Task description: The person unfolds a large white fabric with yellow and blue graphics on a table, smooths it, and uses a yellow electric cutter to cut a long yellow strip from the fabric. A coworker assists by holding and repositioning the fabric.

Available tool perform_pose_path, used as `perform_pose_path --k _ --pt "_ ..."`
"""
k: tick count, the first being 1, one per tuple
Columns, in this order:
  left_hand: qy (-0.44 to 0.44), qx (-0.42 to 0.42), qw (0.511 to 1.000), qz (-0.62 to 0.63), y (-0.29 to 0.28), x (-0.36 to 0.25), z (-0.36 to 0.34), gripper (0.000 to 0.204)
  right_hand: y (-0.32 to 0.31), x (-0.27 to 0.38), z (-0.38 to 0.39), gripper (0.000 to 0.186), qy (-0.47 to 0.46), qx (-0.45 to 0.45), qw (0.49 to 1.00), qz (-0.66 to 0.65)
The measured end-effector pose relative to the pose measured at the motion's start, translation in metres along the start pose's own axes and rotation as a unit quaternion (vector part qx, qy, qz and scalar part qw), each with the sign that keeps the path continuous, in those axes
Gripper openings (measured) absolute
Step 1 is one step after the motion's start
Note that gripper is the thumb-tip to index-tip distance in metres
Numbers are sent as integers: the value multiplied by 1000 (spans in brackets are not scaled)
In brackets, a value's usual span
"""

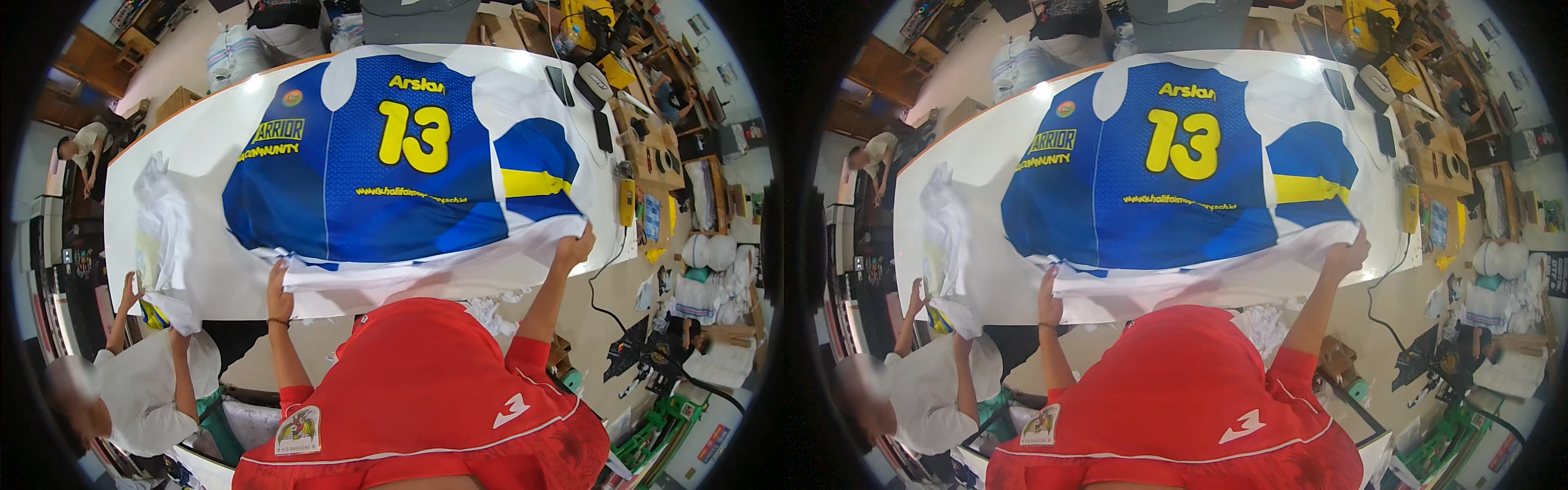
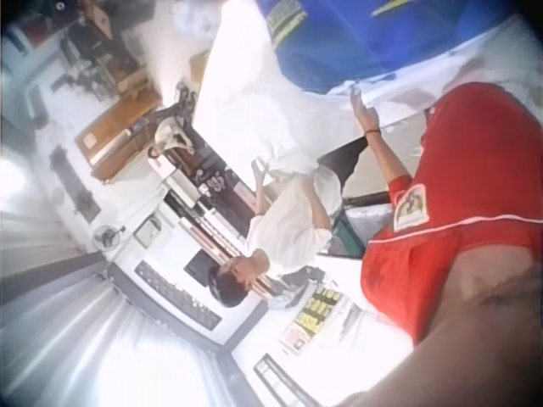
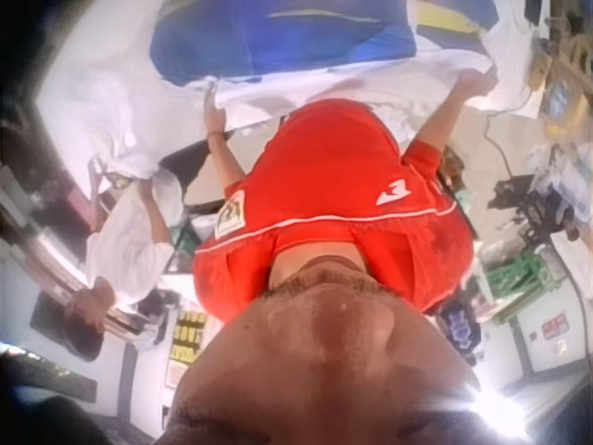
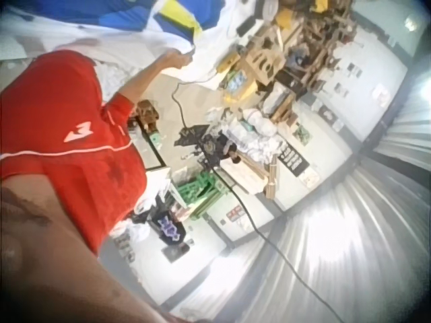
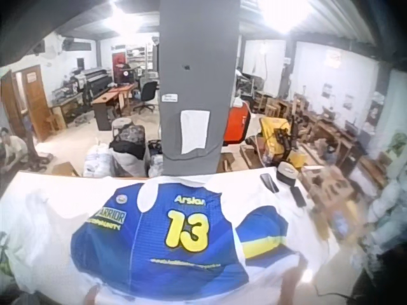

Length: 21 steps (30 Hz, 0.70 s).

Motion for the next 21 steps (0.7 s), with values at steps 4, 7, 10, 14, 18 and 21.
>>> perform_pose_path --k 4,7,10,14,18,21 --pt "-67 28 965 251 36 -48 -64 44 29 100 -12 49 51 174 866 -466" --pt "29 60 946 317 62 -107 -131 48 37 227 40 38 -80 281 832 -472" --pt "163 11 948 274 76 -184 -193 55 0 335 162 50 -417 440 656 -449" --pt "156 -66 934 313 59 -222 -224 55 -107 366 279 66 -585 589 404 -384" --pt "102 -147 930 321 7 -203 -192 54 -85 355 274 47 -485 644 436 -399" --pt "64 -212 929 296 -36 -177 -168 54 15 290 219 23 -169 610 632 -447"
Point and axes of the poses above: each hand's wrist, its own z-axis away from the middle knuckle, its own y-axis out of the palm, x = y × z, the point moved 8 cm from there along -z, towards the middle knuckle, and after that the axes turned 15 degrees about y, right-handed, at the moved point
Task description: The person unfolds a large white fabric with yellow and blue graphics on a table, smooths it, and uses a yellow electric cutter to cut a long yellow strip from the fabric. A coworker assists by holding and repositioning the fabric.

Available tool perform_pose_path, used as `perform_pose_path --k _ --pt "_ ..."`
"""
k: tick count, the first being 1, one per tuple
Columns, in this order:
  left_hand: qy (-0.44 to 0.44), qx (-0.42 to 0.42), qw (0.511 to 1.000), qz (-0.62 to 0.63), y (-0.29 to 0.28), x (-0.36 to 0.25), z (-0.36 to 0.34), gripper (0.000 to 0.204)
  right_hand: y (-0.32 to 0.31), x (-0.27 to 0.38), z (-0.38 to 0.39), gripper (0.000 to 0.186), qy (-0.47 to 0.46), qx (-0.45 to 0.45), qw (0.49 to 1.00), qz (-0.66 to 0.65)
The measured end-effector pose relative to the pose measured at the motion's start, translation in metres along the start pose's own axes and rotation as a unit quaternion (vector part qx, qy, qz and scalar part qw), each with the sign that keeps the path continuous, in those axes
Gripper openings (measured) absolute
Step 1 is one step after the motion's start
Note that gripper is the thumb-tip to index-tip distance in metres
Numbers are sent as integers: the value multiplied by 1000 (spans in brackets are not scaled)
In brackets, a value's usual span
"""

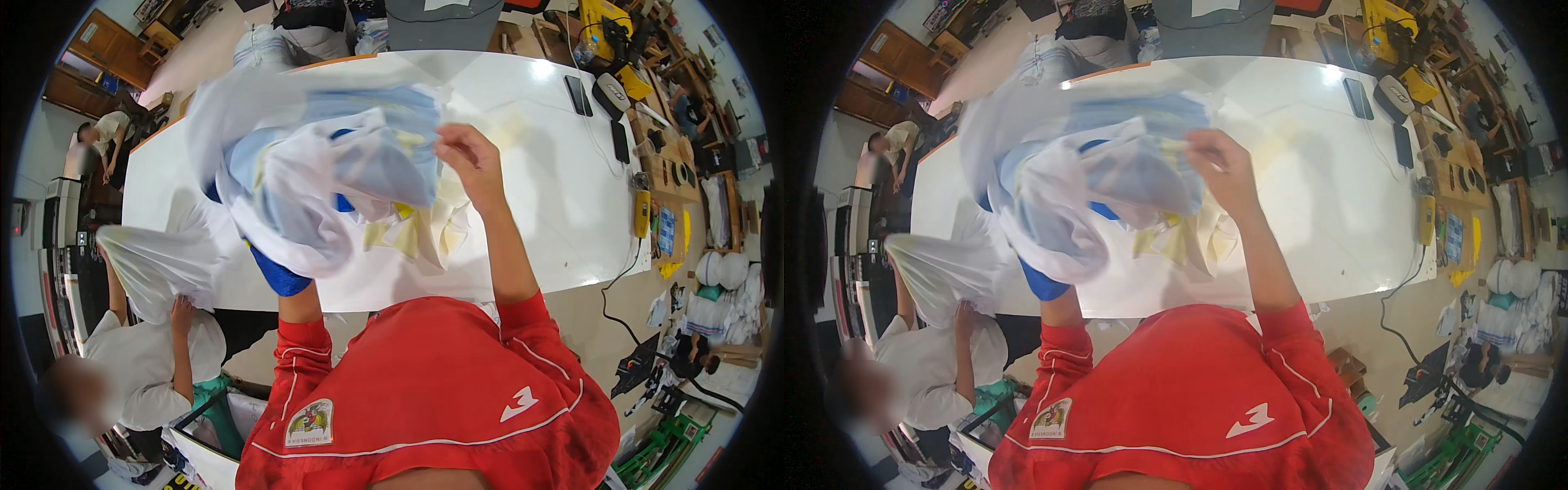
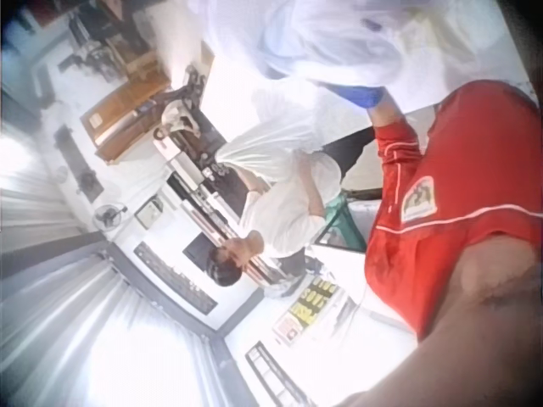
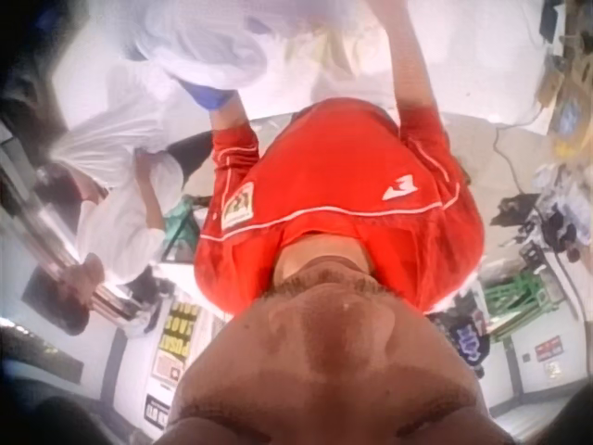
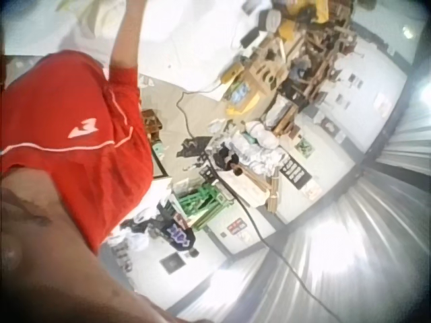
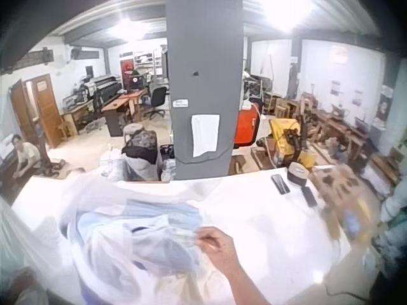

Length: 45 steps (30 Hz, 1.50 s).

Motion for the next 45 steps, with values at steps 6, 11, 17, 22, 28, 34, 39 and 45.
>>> perform_pose_path --k 6,11,17,22,28,34,39,45 --pt "-32 -49 997 -49 -59 6 27 53 -43 -174 64 38 93 -113 919 366" --pt "-44 -7 998 -55 -42 13 27 52 -34 -201 98 36 69 -145 859 486" --pt "15 86 992 -95 8 6 -27 51 -129 -226 102 33 183 -165 932 265" --pt "124 188 960 -165 83 -5 -78 51 -179 -210 129 36 243 -67 906 340" --pt "146 243 959 -10 207 41 -77 45 -141 -115 123 64 118 -113 955 246" --pt "-301 207 461 809 332 80 -4 31 -171 -60 95 67 -45 -232 951 -198" --pt "-199 389 882 179 304 180 54 46 -216 -72 65 46 18 -272 914 -302" --pt "-12 476 852 -219 165 196 143 54 -303 -16 105 37 -111 -398 909 -57"
Point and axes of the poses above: each hand's wrist, its own z-axis away from the middle knuckle, its own y-axis out of the palm, x = y × z, the point moved 8 cm from there along -z, towards the middle knuckle, and after that the axes turned 15 degrees about y, right-handed, at the moved point
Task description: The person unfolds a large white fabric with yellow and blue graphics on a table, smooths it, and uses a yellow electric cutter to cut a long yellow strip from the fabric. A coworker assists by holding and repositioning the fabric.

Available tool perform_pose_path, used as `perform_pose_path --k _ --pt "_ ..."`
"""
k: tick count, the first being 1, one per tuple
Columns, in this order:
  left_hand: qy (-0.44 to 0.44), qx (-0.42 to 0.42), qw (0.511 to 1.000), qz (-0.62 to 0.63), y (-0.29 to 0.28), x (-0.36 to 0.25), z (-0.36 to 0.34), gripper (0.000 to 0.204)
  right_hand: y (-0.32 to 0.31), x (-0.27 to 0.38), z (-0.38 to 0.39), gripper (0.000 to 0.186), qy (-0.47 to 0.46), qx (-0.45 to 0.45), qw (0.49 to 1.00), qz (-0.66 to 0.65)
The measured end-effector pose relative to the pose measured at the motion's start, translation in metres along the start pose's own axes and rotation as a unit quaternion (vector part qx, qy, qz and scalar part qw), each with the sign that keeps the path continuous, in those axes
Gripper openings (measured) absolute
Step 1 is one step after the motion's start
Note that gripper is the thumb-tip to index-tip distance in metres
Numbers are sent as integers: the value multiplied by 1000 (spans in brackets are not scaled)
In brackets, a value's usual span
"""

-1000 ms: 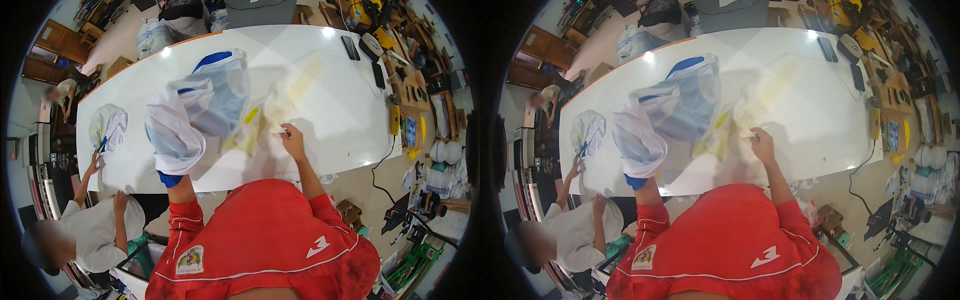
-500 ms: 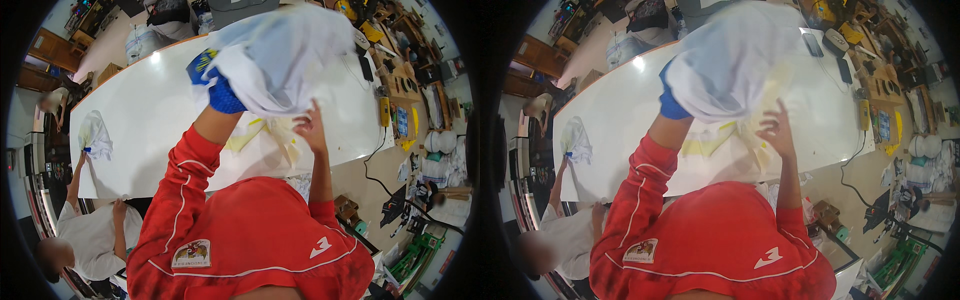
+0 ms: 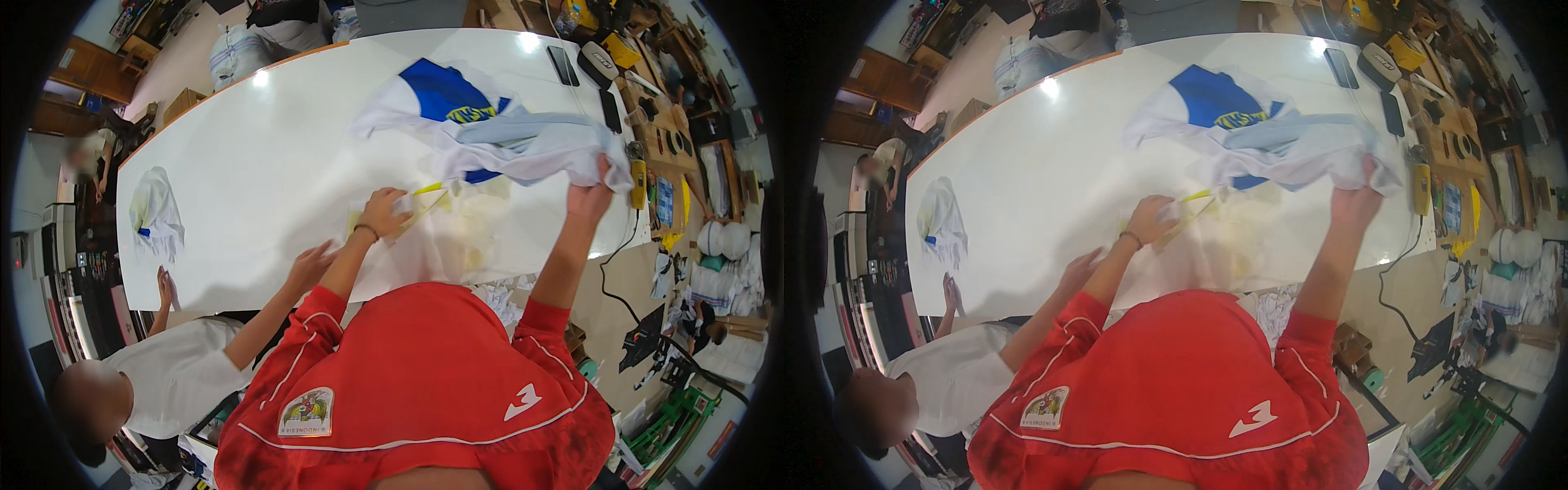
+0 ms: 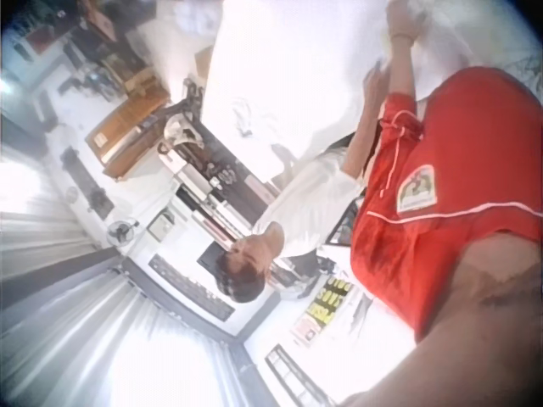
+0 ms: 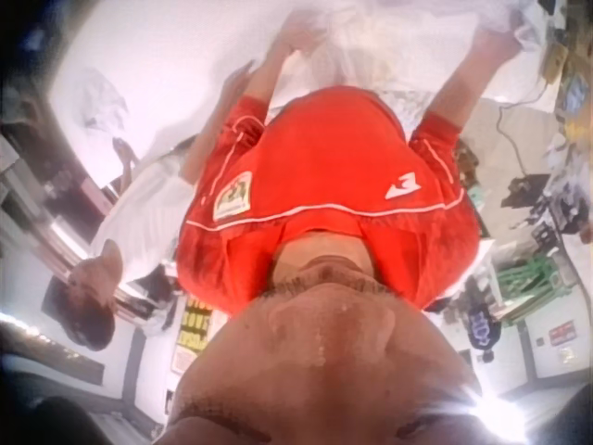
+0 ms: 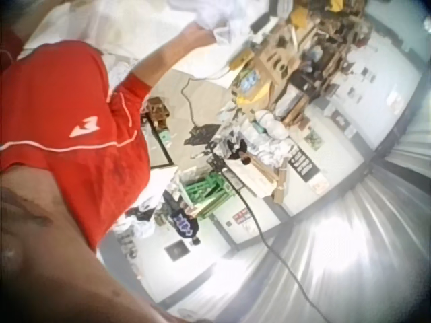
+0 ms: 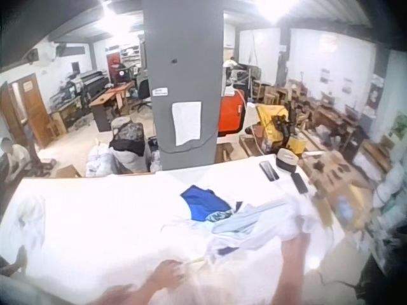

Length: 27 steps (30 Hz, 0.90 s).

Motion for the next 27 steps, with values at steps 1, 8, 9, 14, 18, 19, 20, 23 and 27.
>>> perform_pose_path --k 1,8,9,14,18,19,20,23,27 --pt "8 -48 997 -54 -5 -4 18 55 -2 9 1 38 -55 -16 997 56" --pt "-65 -49 993 -86 -2 -2 60 41 23 -35 23 41 -213 26 898 385" --pt "-96 -48 992 -60 2 17 71 37 26 -73 22 46 -186 71 882 428" --pt "-167 -282 941 91 -36 38 115 32 68 -164 110 66 -55 216 766 603" --pt "140 -414 859 267 -41 -114 1 21 120 -149 194 80 -54 306 738 599" --pt "243 -285 857 353 -57 -177 -41 25 113 -173 210 76 -7 421 794 439" --pt "257 -284 856 347 -62 -205 -55 30 119 -178 223 72 88 497 797 333" --pt "345 -222 829 381 -103 -298 -98 40 142 -162 236 62 379 511 747 195" --pt "380 -182 816 396 -101 -312 -122 32 68 -119 148 48 129 219 933 255"
Point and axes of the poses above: each hand's wrist, its own z-axis away from the middle knuckle, its own y-axis out of the palm, x = y × z, the point moved 8 cm from there along -z, towards the middle knuckle, and after that the axes turned 15 degrees about y, right-handed, at the moved point
